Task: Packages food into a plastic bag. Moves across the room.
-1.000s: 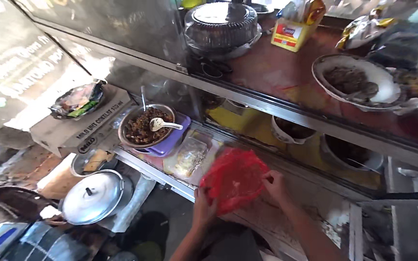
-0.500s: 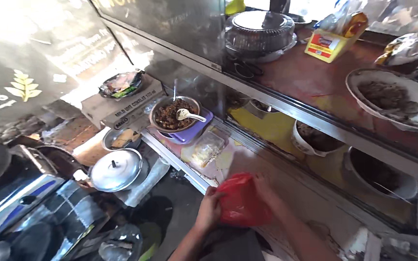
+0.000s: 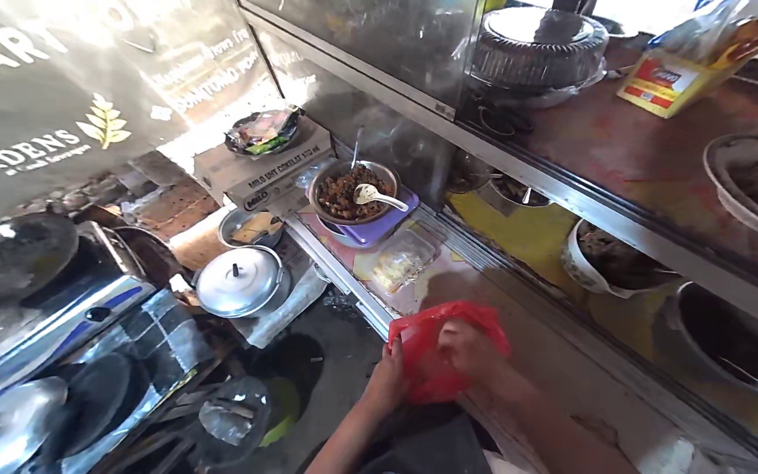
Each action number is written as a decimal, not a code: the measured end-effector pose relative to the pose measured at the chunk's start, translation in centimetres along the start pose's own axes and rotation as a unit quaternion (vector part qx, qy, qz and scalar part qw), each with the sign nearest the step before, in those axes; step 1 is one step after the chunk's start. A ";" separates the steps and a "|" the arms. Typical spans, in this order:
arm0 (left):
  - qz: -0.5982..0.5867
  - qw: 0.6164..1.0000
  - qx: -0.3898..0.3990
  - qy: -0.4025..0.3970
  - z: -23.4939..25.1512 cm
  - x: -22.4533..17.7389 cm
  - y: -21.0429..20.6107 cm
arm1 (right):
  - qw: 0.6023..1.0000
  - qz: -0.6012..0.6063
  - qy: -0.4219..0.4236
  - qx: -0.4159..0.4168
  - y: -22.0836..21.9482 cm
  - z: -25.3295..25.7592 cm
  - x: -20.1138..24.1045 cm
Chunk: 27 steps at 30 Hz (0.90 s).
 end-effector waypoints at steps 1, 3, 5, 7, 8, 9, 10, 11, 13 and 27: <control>-0.032 0.999 0.000 -0.025 0.0 0.0 -0.2 | 0.997 0.017 -0.022 0.073 -1.8 0.5 -0.3; -0.095 0.992 -0.002 -0.089 0.1 0.0 -0.5 | 0.977 -0.019 -0.123 0.171 -5.0 0.7 -1.8; -0.128 0.978 -0.019 -0.164 0.1 -0.1 -0.3 | 0.959 -0.045 -0.191 0.205 -6.5 0.2 -3.3; -0.066 0.978 -0.061 -0.188 -0.1 -0.2 0.6 | 0.956 -0.068 -0.195 0.206 -7.3 -0.4 -3.8; -0.026 0.983 -0.080 -0.166 -0.1 -0.1 1.1 | 0.955 -0.071 -0.198 0.207 -7.4 -0.6 -3.9; 0.002 0.986 -0.100 -0.130 -0.1 0.0 1.5 | 0.952 -0.066 -0.211 0.211 -7.3 -1.0 -3.9; 0.020 0.990 -0.112 -0.084 0.1 0.2 1.9 | 0.947 -0.060 -0.230 0.219 -6.9 -1.4 -3.6; 0.040 0.993 -0.102 -0.031 0.2 0.3 2.3 | 0.941 -0.052 -0.253 0.221 -6.3 -1.7 -3.3; 0.068 0.994 -0.059 0.054 0.6 0.4 2.7 | 0.931 -0.038 -0.287 0.222 -4.9 -2.1 -2.9; -0.026 0.993 -0.061 -0.097 1.9 -0.3 1.7 | 0.959 0.039 -0.274 -0.062 3.6 -3.2 -9.3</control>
Point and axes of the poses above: each hand's wrist, its own z-axis towards the middle knuckle, its own y-axis out of the back of the hand, x = y × z, the point moved 5 cm from there along z, towards the middle knuckle, and after that the axes turned 5 degrees about z, right-handed, at the moved point
